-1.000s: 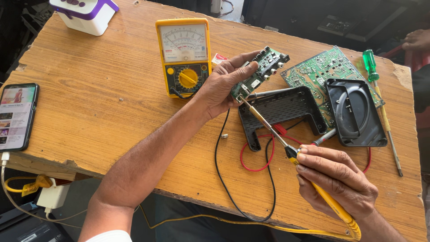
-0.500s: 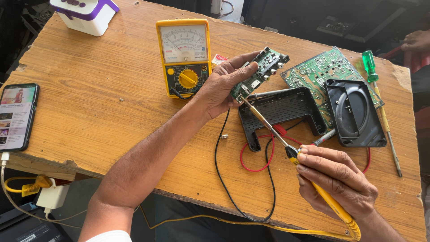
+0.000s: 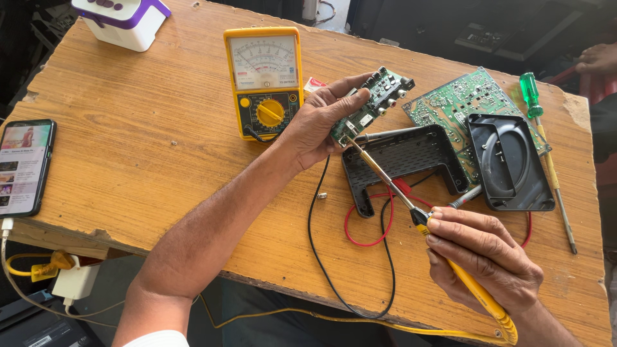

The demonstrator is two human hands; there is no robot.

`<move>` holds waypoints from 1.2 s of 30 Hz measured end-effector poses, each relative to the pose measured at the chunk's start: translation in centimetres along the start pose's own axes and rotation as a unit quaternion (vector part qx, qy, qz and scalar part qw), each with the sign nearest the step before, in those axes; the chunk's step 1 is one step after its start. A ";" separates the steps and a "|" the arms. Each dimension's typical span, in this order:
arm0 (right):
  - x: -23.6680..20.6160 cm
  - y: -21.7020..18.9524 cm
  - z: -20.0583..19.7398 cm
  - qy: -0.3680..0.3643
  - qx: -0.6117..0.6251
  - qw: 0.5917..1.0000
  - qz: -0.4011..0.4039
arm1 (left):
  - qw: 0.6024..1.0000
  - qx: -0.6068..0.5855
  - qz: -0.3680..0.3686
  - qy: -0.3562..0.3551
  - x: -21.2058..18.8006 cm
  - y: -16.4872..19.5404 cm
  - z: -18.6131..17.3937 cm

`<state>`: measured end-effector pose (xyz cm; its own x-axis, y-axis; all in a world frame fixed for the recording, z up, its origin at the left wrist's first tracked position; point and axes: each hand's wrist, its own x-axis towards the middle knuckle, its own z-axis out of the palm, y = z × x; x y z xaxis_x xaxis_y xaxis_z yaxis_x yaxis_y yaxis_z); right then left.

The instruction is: The person tests a circuit board with a multimeter, then disassembles a black electronic device using a screwdriver to remove the casing and internal fan. They remove a smaller circuit board from the device and use a soldering iron to work on its components.

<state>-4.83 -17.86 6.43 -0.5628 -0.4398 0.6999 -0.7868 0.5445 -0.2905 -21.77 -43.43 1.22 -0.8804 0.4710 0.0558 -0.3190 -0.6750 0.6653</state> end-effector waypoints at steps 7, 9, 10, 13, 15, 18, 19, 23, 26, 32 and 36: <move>-0.1 0.1 0.2 0.014 0.004 1.000 0.001 | 0.999 0.029 0.014 -0.002 -0.1 0.1 0.1; -0.1 0.0 0.1 0.010 0.002 1.000 0.008 | 0.999 0.035 0.018 -0.004 -0.1 0.1 0.1; -0.1 0.0 0.1 0.008 0.000 1.000 0.011 | 0.999 0.031 0.018 -0.004 -0.1 0.1 0.1; 0.1 -0.1 0.1 0.005 -0.003 1.000 0.011 | 0.999 0.025 0.020 -0.009 -0.3 0.2 0.1; 0.2 -0.2 0.0 0.005 -0.002 1.000 0.009 | 0.999 0.030 0.025 -0.016 -0.3 0.2 0.0; 0.4 -0.4 0.0 0.005 -0.009 1.000 0.010 | 0.998 0.045 0.029 -0.016 -0.3 0.2 -0.1; 0.5 -0.4 -0.1 0.004 -0.012 1.000 0.011 | 0.998 0.047 0.029 -0.015 -0.3 0.2 -0.1; 0.7 -0.5 -0.2 -0.002 -0.012 1.000 0.009 | 0.998 0.052 0.025 -0.009 -0.3 0.3 -0.1; 0.7 -0.5 -0.3 -0.003 -0.014 1.000 0.013 | 0.998 0.064 0.028 -0.005 -0.1 0.5 0.0; 0.6 -0.6 -0.4 -0.006 -0.011 1.000 0.019 | 0.997 0.071 0.026 -0.012 -0.2 0.7 0.3; 0.6 -0.4 -0.5 -0.005 -0.006 1.000 0.014 | 0.996 0.085 0.028 -0.004 -0.3 0.7 0.5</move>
<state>-4.72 -18.03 7.33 -0.5867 -0.4317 0.6851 -0.7679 0.5652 -0.3015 -21.57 -43.80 2.04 -0.8926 0.4393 0.1018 -0.2040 -0.5947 0.7777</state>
